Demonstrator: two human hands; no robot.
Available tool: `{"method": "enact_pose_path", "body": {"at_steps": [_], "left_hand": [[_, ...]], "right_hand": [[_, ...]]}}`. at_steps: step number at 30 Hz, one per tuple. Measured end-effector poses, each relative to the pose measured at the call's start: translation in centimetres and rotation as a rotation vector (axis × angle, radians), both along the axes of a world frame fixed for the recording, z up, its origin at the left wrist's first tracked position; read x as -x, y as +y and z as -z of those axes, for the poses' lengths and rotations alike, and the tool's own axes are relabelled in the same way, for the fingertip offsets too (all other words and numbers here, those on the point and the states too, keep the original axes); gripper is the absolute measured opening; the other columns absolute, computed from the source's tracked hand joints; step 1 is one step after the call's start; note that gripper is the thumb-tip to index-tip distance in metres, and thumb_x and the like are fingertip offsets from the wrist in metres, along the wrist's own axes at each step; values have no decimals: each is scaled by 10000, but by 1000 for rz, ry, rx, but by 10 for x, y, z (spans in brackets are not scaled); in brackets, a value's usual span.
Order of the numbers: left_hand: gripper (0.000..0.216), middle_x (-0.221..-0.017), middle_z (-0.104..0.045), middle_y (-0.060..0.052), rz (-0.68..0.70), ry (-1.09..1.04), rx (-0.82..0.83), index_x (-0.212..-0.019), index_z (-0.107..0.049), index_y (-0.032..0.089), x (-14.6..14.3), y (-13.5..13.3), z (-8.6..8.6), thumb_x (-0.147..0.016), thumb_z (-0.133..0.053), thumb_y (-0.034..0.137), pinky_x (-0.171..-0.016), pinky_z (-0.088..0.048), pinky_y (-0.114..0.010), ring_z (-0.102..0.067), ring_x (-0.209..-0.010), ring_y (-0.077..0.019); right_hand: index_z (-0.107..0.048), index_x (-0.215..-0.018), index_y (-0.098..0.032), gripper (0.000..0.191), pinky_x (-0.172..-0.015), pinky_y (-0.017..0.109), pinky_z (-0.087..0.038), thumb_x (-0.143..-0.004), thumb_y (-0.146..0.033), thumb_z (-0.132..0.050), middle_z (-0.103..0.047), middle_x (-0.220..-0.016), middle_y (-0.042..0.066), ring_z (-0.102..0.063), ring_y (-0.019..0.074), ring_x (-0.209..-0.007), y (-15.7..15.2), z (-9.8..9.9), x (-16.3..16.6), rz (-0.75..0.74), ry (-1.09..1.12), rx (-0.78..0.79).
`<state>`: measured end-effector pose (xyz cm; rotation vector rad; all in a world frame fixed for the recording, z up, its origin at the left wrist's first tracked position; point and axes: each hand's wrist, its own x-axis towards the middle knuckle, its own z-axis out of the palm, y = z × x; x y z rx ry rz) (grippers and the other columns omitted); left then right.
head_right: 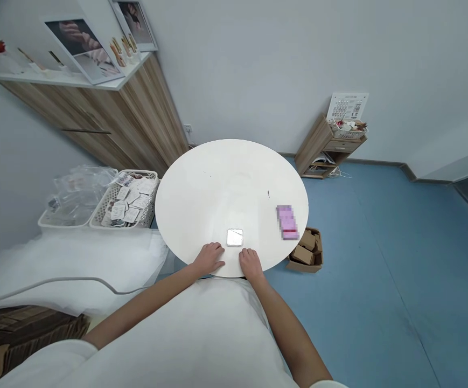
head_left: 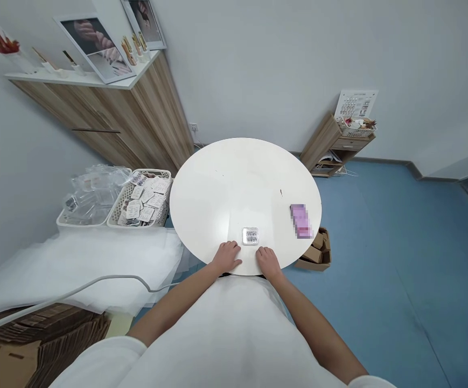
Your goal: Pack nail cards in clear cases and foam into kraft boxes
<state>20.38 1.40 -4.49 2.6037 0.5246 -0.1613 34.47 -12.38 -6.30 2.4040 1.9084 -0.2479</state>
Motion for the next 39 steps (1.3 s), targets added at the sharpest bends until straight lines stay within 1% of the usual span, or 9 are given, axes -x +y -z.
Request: {"method": "enact_pose_path", "body": {"at_steps": [10,13,18,22,24,26,29,35,39], "left_hand": [[206,-919,-536,-81,18,-97,21,-856,-547,201,4,1,3,-725,-544,361,-964,-170,-471,-485,-923,-261],[111,-885,-548,-83,79,-113,17,-828,-558,198,10,0,5,-746,-501,248,-979,-146,-470,-498,-899,-249],[198,-778,-557,-67,138,-80,-6,-780,-568,198,14,0,6,-752,-401,96,-970,-182,-452,-523,-813,-209],[208,-784,-562,-53,134,-88,53,-793,-571,207,14,1,0,-783,-377,135,-924,-261,-439,-526,-804,-199],[202,-865,-571,-62,131,-131,55,-800,-576,209,15,2,-3,-787,-382,152,-919,-279,-421,-517,-870,-205],[200,-995,-563,-69,127,-189,51,-798,-583,209,15,5,-6,-787,-390,161,-931,-281,-399,-487,-978,-213],[221,-1067,-562,-50,122,-214,124,-782,-592,213,15,9,-7,-800,-375,176,-916,-316,-350,-480,-1027,-197],[256,-761,-634,-16,-78,-95,305,-821,-598,218,7,19,-8,-823,-354,295,-687,-413,-263,-572,-732,-162],[222,-760,-642,-11,-210,-49,327,-798,-603,211,-1,25,-3,-788,-400,299,-634,-414,-247,-577,-705,-156]], "right_hand": [[-528,-881,-153,180,-728,306,-347,-839,-136,-353,-533,-897,93,-460,201,-838,-1,-11,1,64,186,10],[-523,-859,-157,175,-718,283,-360,-850,-183,-350,-535,-875,68,-470,176,-812,-8,-19,5,94,251,-3],[-518,-918,-178,168,-790,301,-370,-840,-267,-399,-541,-974,62,-480,178,-920,-23,-27,20,198,331,-93],[-473,-1083,-187,401,-912,371,-312,-735,-362,-567,-473,-1181,97,-393,233,-1121,-32,-26,22,190,299,-131],[-532,-987,-182,261,-939,382,-282,-749,-287,-555,-474,-1194,96,-373,241,-1152,-30,-26,17,172,257,-115],[-571,-836,-180,102,-926,360,-292,-791,-220,-488,-522,-1133,82,-424,219,-1107,-25,-26,10,162,250,-94],[-569,-744,-182,195,-806,294,-364,-839,-246,-411,-594,-925,57,-532,172,-906,-15,-30,-2,165,316,-27],[-554,-692,-182,326,-626,240,-358,-874,-315,-318,-593,-734,35,-548,152,-729,-3,-33,-9,296,355,46],[-562,-666,-182,309,-553,243,-324,-849,-329,-361,-599,-700,44,-547,155,-665,4,-28,-6,433,287,74]]}}
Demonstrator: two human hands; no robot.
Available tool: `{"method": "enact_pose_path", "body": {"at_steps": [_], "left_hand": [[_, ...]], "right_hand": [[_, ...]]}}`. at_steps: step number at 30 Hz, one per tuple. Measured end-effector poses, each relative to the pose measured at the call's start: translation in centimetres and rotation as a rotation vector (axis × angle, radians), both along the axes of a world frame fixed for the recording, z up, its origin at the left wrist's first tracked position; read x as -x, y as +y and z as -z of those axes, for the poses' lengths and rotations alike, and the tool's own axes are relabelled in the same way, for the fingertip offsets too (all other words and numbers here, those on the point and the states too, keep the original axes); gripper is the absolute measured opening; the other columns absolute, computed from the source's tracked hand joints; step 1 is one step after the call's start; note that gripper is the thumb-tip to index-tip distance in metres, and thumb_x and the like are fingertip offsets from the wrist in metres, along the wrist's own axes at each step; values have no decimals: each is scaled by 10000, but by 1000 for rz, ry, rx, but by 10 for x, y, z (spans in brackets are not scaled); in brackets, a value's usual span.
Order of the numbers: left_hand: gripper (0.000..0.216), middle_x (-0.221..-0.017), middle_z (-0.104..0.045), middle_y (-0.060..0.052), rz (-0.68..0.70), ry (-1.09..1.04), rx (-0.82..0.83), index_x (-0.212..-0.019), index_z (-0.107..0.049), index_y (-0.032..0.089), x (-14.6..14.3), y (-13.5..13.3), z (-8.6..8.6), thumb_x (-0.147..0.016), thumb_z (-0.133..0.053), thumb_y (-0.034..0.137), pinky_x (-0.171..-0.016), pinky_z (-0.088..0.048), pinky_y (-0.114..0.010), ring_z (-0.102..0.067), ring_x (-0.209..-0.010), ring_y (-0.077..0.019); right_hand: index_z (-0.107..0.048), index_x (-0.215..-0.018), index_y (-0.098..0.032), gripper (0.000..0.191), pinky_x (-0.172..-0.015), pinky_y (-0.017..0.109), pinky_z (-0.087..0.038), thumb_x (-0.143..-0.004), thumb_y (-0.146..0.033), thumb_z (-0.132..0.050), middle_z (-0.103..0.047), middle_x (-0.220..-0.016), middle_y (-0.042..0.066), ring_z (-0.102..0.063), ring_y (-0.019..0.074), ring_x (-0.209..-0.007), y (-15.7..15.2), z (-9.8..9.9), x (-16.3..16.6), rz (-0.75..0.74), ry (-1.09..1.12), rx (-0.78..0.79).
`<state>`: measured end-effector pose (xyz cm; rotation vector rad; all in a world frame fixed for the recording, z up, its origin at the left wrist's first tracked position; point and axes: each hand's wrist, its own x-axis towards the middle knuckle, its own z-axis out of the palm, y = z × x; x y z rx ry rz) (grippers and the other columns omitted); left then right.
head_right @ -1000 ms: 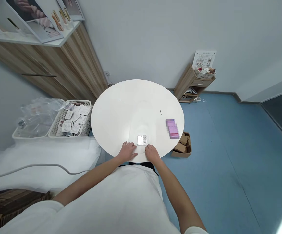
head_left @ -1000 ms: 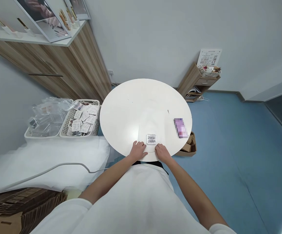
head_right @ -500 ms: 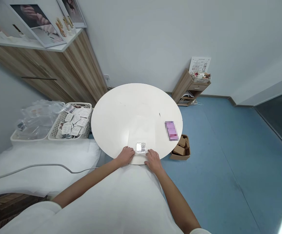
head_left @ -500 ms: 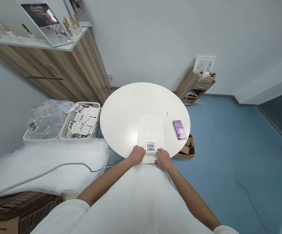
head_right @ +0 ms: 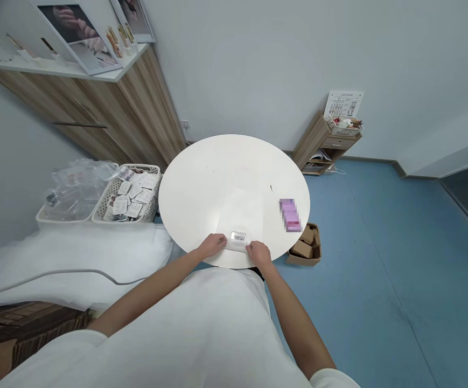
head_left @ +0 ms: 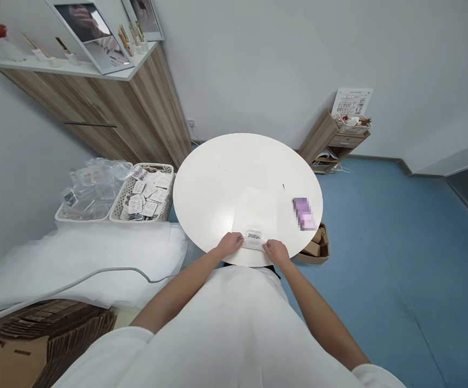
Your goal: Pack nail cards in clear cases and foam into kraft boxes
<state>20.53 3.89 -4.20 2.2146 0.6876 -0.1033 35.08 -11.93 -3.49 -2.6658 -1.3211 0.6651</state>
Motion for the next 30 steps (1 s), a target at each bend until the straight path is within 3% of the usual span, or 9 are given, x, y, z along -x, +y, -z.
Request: {"method": "enact_pose_path", "body": {"at_steps": [6,8,11,14,17,19,22,25,30], "left_hand": [[206,-838,-638,-59,-121,131,-72,-861,-593,177,-11,3,12,-737,-462,276,-619,-421,-268,-582,-776,-196],[237,-869,-633,-67,-127,158,-105,-933,-571,182,-12,2,10,-733,-475,264,-690,-419,-306,-574,-826,-218],[381,-1134,-541,-107,-94,88,-223,-1100,-488,203,-13,-4,2,-719,-482,182,-875,-331,-398,-461,-1072,-273],[497,-1352,-333,-92,70,-91,-377,-1166,-430,229,-13,-13,-8,-697,-440,66,-975,-192,-439,-281,-1232,-279],[432,-1335,-363,-61,303,-157,-389,-1072,-486,246,-13,-22,-13,-687,-444,56,-997,-134,-453,-266,-1242,-266],[336,-1296,-409,-59,354,-131,-373,-997,-515,247,-13,-25,-12,-695,-477,104,-998,-113,-479,-269,-1236,-277],[269,-1302,-401,-57,337,-90,-360,-954,-520,250,-14,-25,-7,-700,-525,164,-995,-103,-503,-258,-1240,-287],[298,-1351,-334,-59,318,-85,-350,-959,-515,250,-15,-23,-2,-674,-588,202,-993,-107,-509,-228,-1252,-303],[324,-1362,-314,-69,290,-24,-385,-990,-498,257,-19,-22,3,-683,-599,231,-951,-208,-485,-241,-1243,-299]], "right_hand": [[-583,-746,-184,231,-540,242,-321,-824,-301,-400,-619,-779,57,-561,167,-713,11,6,0,91,-14,1],[-579,-793,-190,191,-555,242,-330,-816,-284,-415,-621,-804,54,-563,169,-739,12,8,0,111,-8,-7],[-554,-893,-201,161,-592,247,-346,-811,-266,-431,-620,-851,50,-563,172,-777,12,9,1,128,-2,-30],[-514,-980,-205,196,-629,261,-359,-812,-269,-437,-613,-902,56,-562,185,-815,11,10,2,130,-7,-60],[-478,-1045,-201,249,-655,277,-374,-807,-264,-446,-605,-946,65,-564,198,-839,11,10,3,133,-4,-75],[-463,-1076,-196,279,-690,291,-384,-801,-245,-450,-587,-1009,78,-558,207,-878,10,6,5,131,-15,-99],[-466,-1098,-189,294,-852,344,-348,-807,-218,-430,-476,-1207,107,-449,234,-1099,7,-3,9,38,-99,-244],[-505,-1062,-201,259,-988,405,-218,-825,-225,-404,-377,-1312,94,-263,236,-1254,4,-12,16,-126,-145,-387],[-494,-1056,-199,331,-999,460,-201,-736,-256,-555,-336,-1349,110,-233,257,-1272,7,-1,18,-297,-1,-293]]}}
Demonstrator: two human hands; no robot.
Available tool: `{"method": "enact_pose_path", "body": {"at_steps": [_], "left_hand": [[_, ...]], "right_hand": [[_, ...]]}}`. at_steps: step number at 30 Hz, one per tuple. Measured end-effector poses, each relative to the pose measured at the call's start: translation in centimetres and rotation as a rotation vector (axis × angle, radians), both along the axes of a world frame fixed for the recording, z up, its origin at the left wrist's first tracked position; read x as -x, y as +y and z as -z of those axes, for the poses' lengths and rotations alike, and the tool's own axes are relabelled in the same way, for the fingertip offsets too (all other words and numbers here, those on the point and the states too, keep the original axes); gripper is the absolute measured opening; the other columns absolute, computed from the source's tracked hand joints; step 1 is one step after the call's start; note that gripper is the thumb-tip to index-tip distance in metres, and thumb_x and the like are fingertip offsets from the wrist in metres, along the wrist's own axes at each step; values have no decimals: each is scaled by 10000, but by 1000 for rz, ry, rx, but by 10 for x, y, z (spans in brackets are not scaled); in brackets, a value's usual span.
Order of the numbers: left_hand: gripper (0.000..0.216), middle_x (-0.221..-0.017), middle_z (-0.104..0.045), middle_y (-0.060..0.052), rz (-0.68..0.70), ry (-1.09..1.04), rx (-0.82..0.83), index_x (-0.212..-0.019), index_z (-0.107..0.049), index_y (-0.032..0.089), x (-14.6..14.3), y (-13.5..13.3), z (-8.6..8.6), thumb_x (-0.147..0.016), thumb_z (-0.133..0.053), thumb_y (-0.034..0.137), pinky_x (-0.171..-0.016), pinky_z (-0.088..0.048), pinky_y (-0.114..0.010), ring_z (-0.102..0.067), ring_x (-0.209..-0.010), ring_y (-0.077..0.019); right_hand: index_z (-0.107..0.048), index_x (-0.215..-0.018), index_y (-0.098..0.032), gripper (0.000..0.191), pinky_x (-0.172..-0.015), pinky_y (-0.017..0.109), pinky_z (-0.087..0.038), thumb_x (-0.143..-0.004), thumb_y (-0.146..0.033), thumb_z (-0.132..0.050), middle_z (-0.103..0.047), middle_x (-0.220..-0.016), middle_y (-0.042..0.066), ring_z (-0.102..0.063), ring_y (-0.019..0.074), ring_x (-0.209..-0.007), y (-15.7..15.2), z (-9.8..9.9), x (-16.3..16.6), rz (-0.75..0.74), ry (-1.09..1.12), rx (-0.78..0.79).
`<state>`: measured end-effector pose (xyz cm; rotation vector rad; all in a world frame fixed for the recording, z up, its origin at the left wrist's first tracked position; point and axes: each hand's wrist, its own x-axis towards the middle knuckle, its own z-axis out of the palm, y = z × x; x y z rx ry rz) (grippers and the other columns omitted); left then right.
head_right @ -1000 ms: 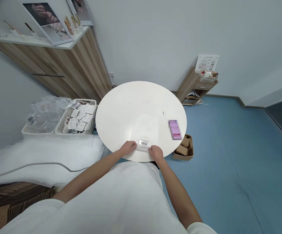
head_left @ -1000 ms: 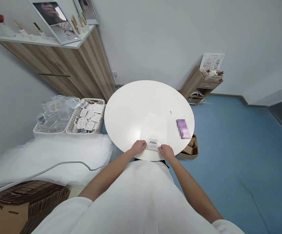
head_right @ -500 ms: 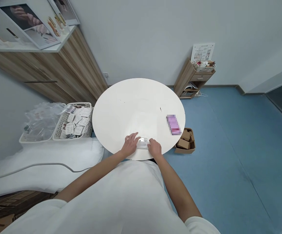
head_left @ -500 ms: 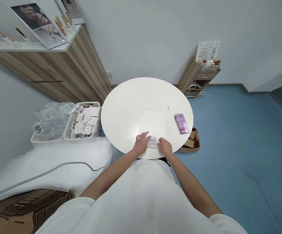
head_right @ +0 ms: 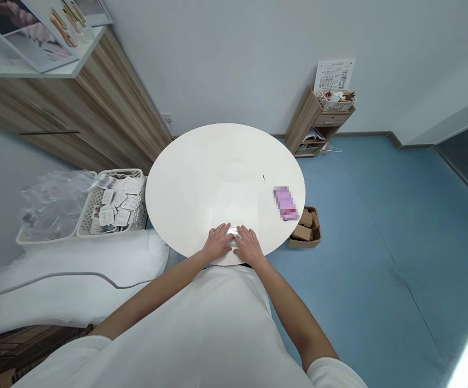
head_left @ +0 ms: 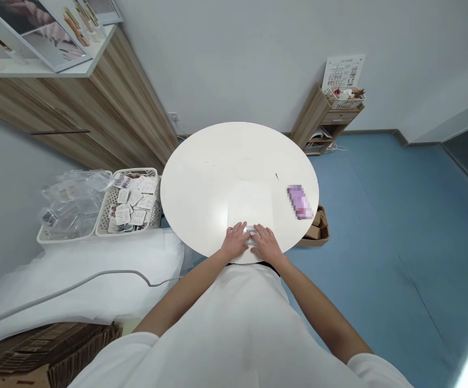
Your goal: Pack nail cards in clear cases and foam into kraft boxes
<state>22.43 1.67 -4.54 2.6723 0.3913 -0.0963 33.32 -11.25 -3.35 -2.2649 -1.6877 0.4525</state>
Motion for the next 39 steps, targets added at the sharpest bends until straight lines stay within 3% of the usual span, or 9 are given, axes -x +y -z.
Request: {"method": "enact_pose_path", "body": {"at_steps": [5,10,14,16,19,24,27,31,39], "left_hand": [[345,-1301,-379,-84,104,32,-86,-1055,-463,243,-3,5,-4,-717,-534,245,-872,-298,-417,-341,-1167,-270],[345,-1042,-536,-75,239,55,-22,-1011,-477,213,4,13,-14,-693,-522,338,-783,-346,-355,-482,-933,-239],[268,-829,-570,-30,285,84,49,-952,-495,215,8,17,-19,-740,-459,374,-729,-363,-326,-516,-786,-200],[249,-808,-573,-23,272,91,71,-956,-500,217,4,20,-21,-769,-424,364,-720,-371,-323,-521,-776,-191],[234,-988,-554,-48,239,23,85,-939,-527,220,-5,27,-24,-797,-400,356,-782,-370,-335,-489,-946,-208],[305,-1045,-535,-68,188,-4,154,-964,-550,209,-15,41,-25,-827,-363,408,-813,-381,-355,-482,-975,-214],[356,-1059,-552,-72,115,-8,261,-1095,-480,191,-18,48,-19,-811,-411,394,-823,-393,-333,-506,-968,-202],[333,-980,-596,-45,-54,85,359,-1078,-478,205,-22,55,-6,-792,-440,372,-722,-434,-301,-558,-858,-186],[274,-1055,-577,-41,-163,220,343,-1026,-551,206,-26,56,9,-779,-451,273,-839,-403,-273,-529,-984,-179]], "right_hand": [[-457,-1066,-183,421,-941,430,-300,-673,-211,-608,-339,-1333,140,-309,272,-1226,11,12,-14,-65,18,87],[-466,-986,-167,305,-774,340,-397,-701,-241,-545,-547,-1015,94,-520,220,-917,8,-5,-12,-170,105,148],[-449,-992,-178,248,-732,317,-392,-755,-248,-464,-557,-919,56,-516,200,-846,0,-14,-4,-129,170,131],[-462,-989,-183,221,-772,327,-379,-775,-232,-438,-546,-971,65,-492,211,-932,-1,-17,-5,-99,151,97],[-496,-982,-183,203,-823,330,-361,-803,-236,-416,-512,-1067,82,-450,213,-1025,5,-19,-12,-66,102,44],[-541,-967,-185,226,-747,313,-373,-843,-286,-381,-536,-966,85,-492,200,-905,22,-21,-28,-4,31,139],[-513,-1039,-185,262,-730,313,-363,-866,-266,-334,-550,-959,90,-507,203,-895,31,-19,-35,-5,19,193],[-430,-1129,-192,284,-712,296,-356,-875,-257,-322,-564,-1014,77,-525,189,-875,38,-13,-40,95,82,198],[-523,-962,-204,215,-744,275,-349,-870,-284,-345,-569,-978,51,-511,170,-916,39,8,-44,258,156,203]]}}
